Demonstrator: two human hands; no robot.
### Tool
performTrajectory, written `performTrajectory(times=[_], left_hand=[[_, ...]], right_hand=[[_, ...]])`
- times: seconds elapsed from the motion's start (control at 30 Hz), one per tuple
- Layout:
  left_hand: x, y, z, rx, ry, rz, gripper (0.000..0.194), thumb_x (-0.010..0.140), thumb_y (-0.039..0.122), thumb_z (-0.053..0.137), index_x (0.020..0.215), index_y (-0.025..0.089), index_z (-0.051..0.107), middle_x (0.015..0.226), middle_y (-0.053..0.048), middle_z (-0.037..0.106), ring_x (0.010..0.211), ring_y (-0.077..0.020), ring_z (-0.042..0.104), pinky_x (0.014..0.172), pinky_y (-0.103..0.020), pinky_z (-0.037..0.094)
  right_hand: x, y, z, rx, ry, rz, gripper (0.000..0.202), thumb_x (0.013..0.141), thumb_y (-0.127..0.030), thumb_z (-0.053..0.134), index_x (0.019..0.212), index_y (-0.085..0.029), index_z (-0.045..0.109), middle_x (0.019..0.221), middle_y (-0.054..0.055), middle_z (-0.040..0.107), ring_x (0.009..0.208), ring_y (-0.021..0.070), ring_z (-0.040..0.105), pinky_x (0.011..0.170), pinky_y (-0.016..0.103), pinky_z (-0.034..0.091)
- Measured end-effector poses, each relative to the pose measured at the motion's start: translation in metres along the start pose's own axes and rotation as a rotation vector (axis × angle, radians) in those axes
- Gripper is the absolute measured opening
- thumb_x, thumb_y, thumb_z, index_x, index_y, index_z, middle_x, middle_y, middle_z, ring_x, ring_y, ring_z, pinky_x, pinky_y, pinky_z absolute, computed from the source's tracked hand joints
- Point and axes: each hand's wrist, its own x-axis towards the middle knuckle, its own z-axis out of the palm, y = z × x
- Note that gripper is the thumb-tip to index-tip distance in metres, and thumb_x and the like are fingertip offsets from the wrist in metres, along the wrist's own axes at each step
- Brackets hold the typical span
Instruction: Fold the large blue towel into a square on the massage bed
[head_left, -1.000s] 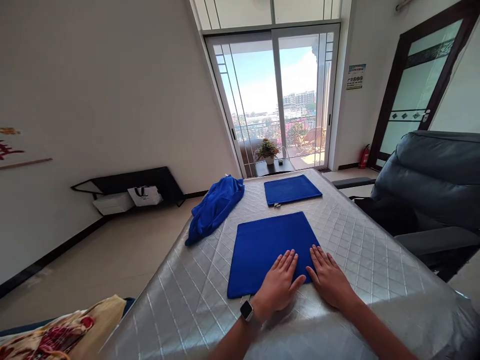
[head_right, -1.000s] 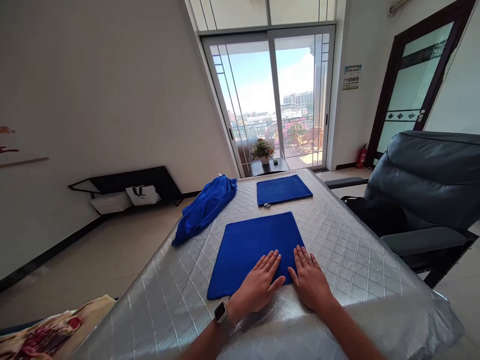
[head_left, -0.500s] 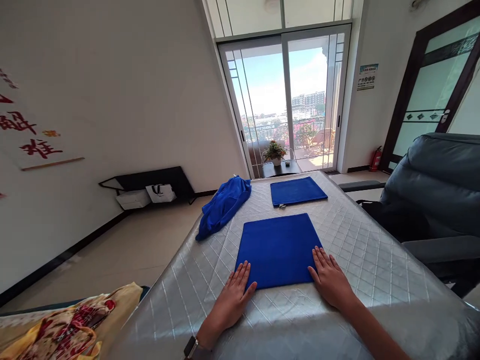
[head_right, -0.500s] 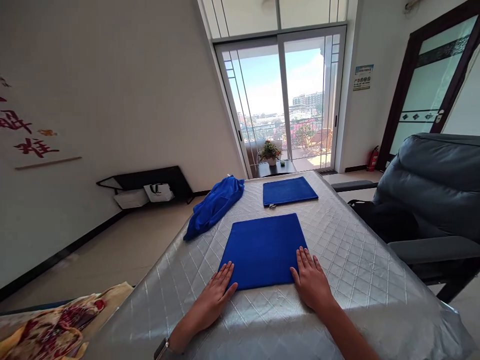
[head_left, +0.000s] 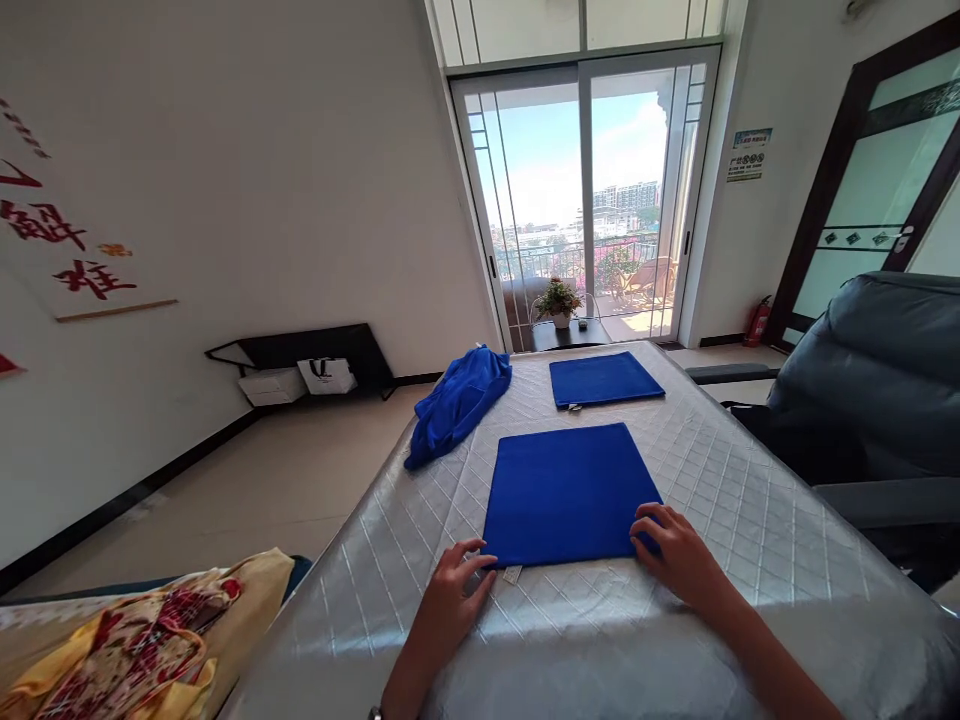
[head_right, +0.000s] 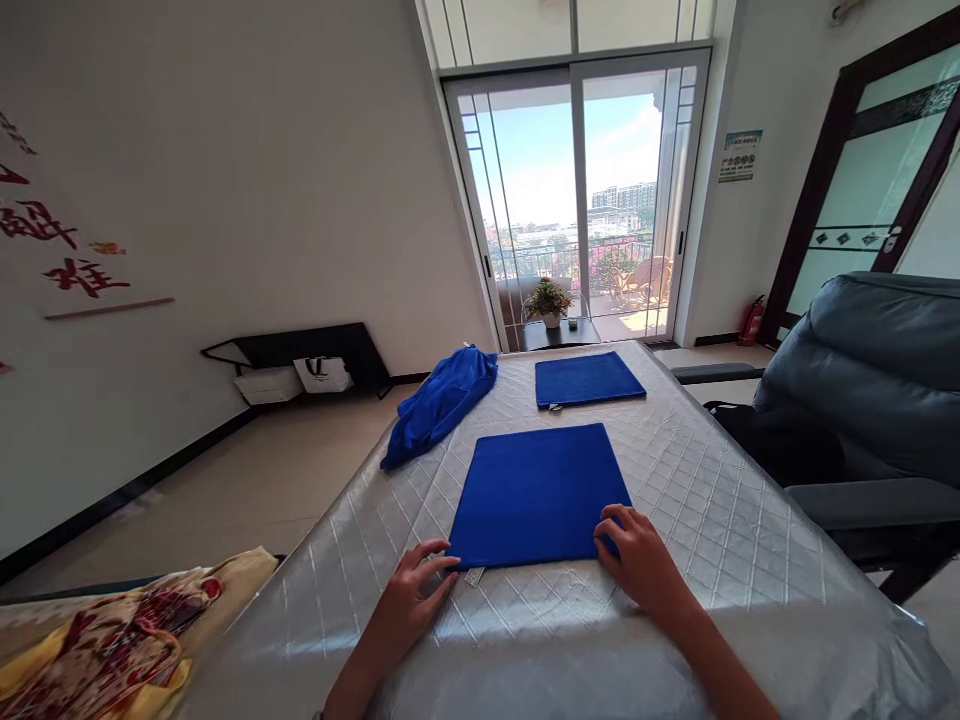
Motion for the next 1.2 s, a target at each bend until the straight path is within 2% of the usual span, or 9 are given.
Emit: performTrajectory(times=[0.1, 0.27, 0.5, 0.67, 0.77, 0.83, 1.0, 1.1, 1.2], left_hand=[[-0.001, 0.003, -0.001, -0.031, -0.016, -0.001, 0.030, 0.096, 0.048, 0.055, 0.103, 0.031, 0.079, 0.112, -0.005, 0.073, 0.108, -0.0245, 0.070, 0.100, -0.043, 0.058], [0.000, 0.004, -0.001, -0.042, -0.025, -0.018, 0.036, 0.097, 0.053, 0.051, 0.101, 0.031, 0.078, 0.111, -0.005, 0.075, 0.106, -0.0255, 0.069, 0.099, -0.045, 0.057], [0.003, 0.000, 0.000, 0.059, -0.040, 0.017, 0.044, 0.101, 0.057, 0.042, 0.103, 0.032, 0.078, 0.109, -0.004, 0.077, 0.103, -0.0256, 0.071, 0.097, -0.044, 0.057], [0.013, 0.004, -0.012, 0.157, -0.159, 0.030, 0.026, 0.091, 0.055, 0.065, 0.102, 0.035, 0.076, 0.114, 0.000, 0.076, 0.105, -0.0253, 0.070, 0.099, -0.041, 0.054], [0.019, 0.011, -0.012, 0.189, -0.184, 0.010, 0.032, 0.080, 0.055, 0.077, 0.102, 0.031, 0.074, 0.113, -0.002, 0.075, 0.106, -0.0268, 0.069, 0.097, -0.041, 0.054], [0.022, 0.014, -0.008, 0.216, -0.170, 0.016, 0.032, 0.079, 0.054, 0.079, 0.098, 0.028, 0.073, 0.108, -0.003, 0.075, 0.102, -0.0271, 0.070, 0.093, -0.042, 0.055], [0.035, 0.008, -0.006, 0.284, -0.071, 0.151, 0.021, 0.097, 0.040, 0.057, 0.094, 0.025, 0.072, 0.096, -0.004, 0.076, 0.092, -0.0252, 0.071, 0.084, -0.042, 0.057], [0.042, 0.004, -0.019, 0.279, 0.001, 0.275, 0.027, 0.103, 0.037, 0.047, 0.098, 0.026, 0.071, 0.094, -0.003, 0.077, 0.088, -0.0227, 0.073, 0.080, -0.039, 0.060], [0.047, 0.007, -0.037, 0.272, 0.110, 0.351, 0.028, 0.105, 0.038, 0.044, 0.103, 0.027, 0.071, 0.095, -0.002, 0.077, 0.085, -0.0202, 0.075, 0.076, -0.034, 0.062]], right_hand=[[-0.006, 0.005, -0.011, 0.054, -0.066, -0.042, 0.035, 0.102, -0.042, 0.044, 0.106, -0.028, 0.076, 0.115, 0.009, 0.071, 0.105, 0.0248, 0.068, 0.096, 0.042, 0.055], [-0.010, 0.019, -0.025, 0.060, -0.160, -0.079, 0.036, 0.103, -0.044, 0.045, 0.114, -0.030, 0.076, 0.119, 0.007, 0.072, 0.108, 0.0238, 0.067, 0.098, 0.040, 0.055], [-0.012, 0.018, -0.022, -0.089, -0.090, -0.186, 0.034, 0.106, -0.034, 0.043, 0.110, -0.029, 0.076, 0.111, 0.007, 0.074, 0.099, 0.0227, 0.069, 0.092, 0.040, 0.056], [-0.001, 0.016, -0.022, -0.144, -0.026, -0.232, 0.031, 0.105, -0.026, 0.042, 0.106, -0.025, 0.073, 0.107, 0.007, 0.074, 0.096, 0.0213, 0.069, 0.091, 0.039, 0.054], [0.016, 0.015, -0.035, -0.134, 0.029, -0.242, 0.028, 0.104, -0.025, 0.043, 0.103, -0.024, 0.070, 0.103, 0.006, 0.073, 0.091, 0.0190, 0.069, 0.088, 0.035, 0.054], [0.031, 0.014, -0.046, -0.153, 0.064, -0.279, 0.025, 0.104, -0.023, 0.043, 0.102, -0.024, 0.068, 0.099, 0.006, 0.072, 0.087, 0.0181, 0.069, 0.083, 0.033, 0.054], [0.067, 0.013, -0.065, -0.252, 0.147, -0.416, 0.020, 0.104, -0.018, 0.044, 0.099, -0.022, 0.064, 0.086, 0.002, 0.069, 0.074, 0.0156, 0.067, 0.069, 0.028, 0.051], [0.073, 0.015, -0.071, -0.271, 0.170, -0.443, 0.023, 0.106, -0.020, 0.041, 0.101, -0.022, 0.063, 0.085, 0.002, 0.068, 0.070, 0.0140, 0.066, 0.058, 0.024, 0.048], [0.068, 0.017, -0.079, -0.197, 0.142, -0.400, 0.027, 0.108, -0.025, 0.037, 0.112, -0.024, 0.064, 0.092, 0.003, 0.070, 0.070, 0.0127, 0.067, 0.052, 0.022, 0.047]])
